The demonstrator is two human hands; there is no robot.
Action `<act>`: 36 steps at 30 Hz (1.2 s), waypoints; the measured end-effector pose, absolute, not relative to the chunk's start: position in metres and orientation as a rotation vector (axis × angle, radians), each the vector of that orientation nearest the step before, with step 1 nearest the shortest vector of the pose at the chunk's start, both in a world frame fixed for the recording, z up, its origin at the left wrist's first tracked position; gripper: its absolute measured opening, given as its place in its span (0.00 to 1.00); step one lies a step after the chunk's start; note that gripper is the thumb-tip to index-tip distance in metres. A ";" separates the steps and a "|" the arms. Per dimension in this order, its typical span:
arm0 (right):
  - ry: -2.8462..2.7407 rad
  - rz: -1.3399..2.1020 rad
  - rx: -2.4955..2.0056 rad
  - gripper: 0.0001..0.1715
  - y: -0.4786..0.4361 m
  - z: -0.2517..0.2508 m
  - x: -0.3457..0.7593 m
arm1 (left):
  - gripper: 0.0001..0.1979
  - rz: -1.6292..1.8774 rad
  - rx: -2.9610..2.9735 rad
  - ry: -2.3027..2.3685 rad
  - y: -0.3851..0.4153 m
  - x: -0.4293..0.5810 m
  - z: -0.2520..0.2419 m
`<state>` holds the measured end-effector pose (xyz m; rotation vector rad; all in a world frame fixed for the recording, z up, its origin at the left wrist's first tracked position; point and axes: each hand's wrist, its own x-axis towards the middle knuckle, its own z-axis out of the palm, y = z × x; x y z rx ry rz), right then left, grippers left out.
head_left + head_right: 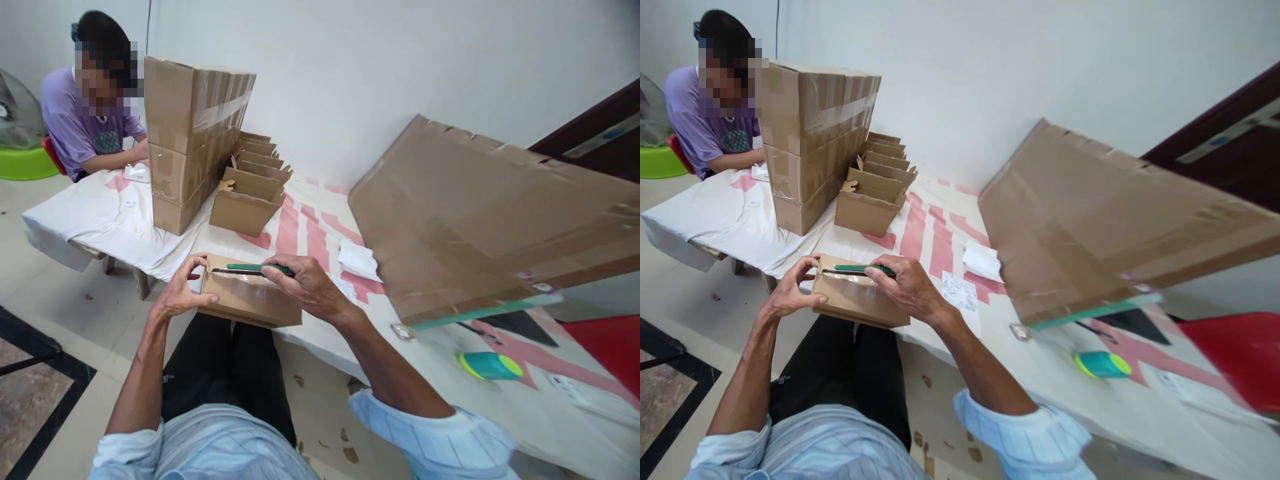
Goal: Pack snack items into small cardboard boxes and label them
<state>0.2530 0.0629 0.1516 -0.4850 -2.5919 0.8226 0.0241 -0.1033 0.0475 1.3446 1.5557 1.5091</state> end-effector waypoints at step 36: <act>-2.879 0.269 -0.498 0.18 0.087 0.165 0.263 | 0.31 1.421 1.430 1.640 -0.099 0.014 0.047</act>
